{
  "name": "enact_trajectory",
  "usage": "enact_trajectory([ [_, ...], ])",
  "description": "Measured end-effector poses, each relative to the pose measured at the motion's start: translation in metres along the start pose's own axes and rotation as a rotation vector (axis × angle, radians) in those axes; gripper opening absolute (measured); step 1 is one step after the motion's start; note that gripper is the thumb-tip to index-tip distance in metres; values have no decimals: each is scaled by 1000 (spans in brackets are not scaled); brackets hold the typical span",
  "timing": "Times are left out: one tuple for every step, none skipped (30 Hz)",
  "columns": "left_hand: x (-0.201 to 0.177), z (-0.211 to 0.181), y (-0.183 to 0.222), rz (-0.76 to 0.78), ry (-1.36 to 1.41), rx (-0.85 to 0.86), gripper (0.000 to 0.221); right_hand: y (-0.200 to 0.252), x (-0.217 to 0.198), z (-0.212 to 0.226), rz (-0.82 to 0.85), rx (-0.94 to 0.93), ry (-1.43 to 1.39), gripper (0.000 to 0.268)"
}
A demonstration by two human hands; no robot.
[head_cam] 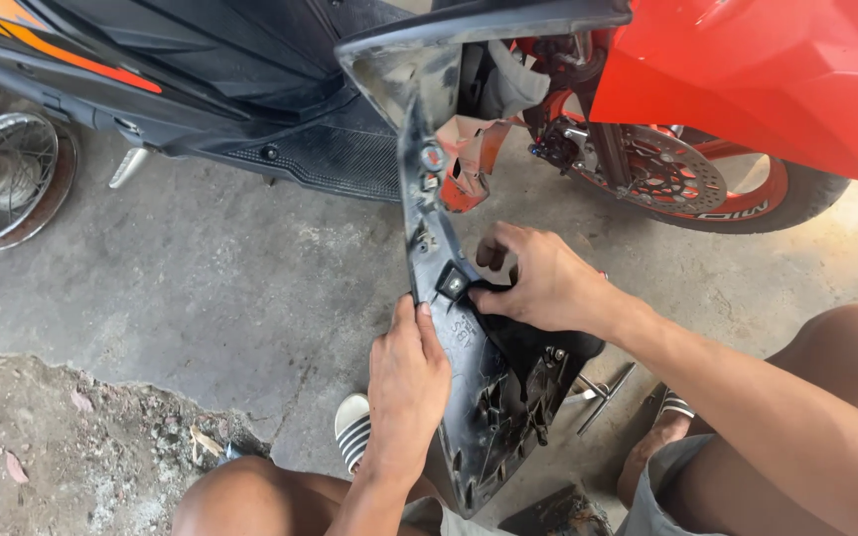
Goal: Removing and cleaning a plastic fairing panel from a motorcycle
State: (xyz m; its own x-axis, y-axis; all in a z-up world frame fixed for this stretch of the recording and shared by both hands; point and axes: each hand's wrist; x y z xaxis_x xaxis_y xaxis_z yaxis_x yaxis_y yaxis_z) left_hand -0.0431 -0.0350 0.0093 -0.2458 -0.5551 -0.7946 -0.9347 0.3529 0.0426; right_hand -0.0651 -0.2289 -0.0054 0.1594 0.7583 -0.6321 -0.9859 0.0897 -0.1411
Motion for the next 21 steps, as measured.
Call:
enact_trajectory([
  [0,-1,1,-5,19,-58,16,0,4,-4,51,181,-69,36],
  [1,-2,2,-10,37,-116,19,0,7,-9,103,362,-139,39],
  [5,0,3,-6,34,-111,19,2,10,-1,98,365,-142,39],
  [9,1,4,-36,18,-97,17,5,13,6,121,483,-286,31],
  [13,3,5,-65,2,-84,16,7,16,14,144,601,-432,24],
  [13,3,5,-60,-1,-80,16,9,20,12,140,605,-435,24],
  [14,4,6,-56,3,-79,16,11,25,10,93,604,-478,19],
  [13,5,6,-52,6,-79,16,13,30,9,46,603,-521,17],
  [14,6,7,-52,5,-77,16,14,34,3,44,602,-522,17],
  [15,8,7,-52,8,-74,16,15,39,-2,26,621,-640,15],
  [16,9,7,-52,14,-71,17,16,42,-8,5,637,-756,14],
  [17,7,7,-52,15,-67,17,16,41,-11,2,636,-755,14],
  [16,6,7,-50,16,-75,17,16,42,-12,-19,643,-781,13],
  [16,5,8,-48,17,-83,16,16,43,-14,-40,649,-808,14],
  [15,6,7,-49,16,-83,16,18,45,-12,-40,648,-809,14],
  [15,6,6,-65,21,-59,16,19,46,-10,-73,610,-716,14],
  [15,6,6,-81,27,-35,15,21,48,-9,-106,571,-623,14],
  [15,8,7,-80,27,-33,15,20,43,-2,-108,571,-623,14],
  [16,9,8,-88,18,-21,14,19,38,4,-67,577,-629,12],
  [17,10,8,-97,10,-9,13,19,33,10,-27,583,-635,15],
  [15,6,10,-95,9,-7,13,19,35,7,-30,584,-636,15],
])
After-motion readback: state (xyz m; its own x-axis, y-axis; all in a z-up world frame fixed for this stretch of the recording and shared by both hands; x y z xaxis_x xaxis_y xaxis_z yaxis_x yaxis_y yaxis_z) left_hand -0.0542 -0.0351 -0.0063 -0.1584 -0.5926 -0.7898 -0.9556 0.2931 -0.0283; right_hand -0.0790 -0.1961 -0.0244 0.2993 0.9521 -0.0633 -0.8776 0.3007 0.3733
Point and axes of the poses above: each hand's wrist, its own y-axis away from the middle knuckle, its own x-axis out of the palm, z = x × y, and after that the axes turned 2 degrees about -x, right-handed
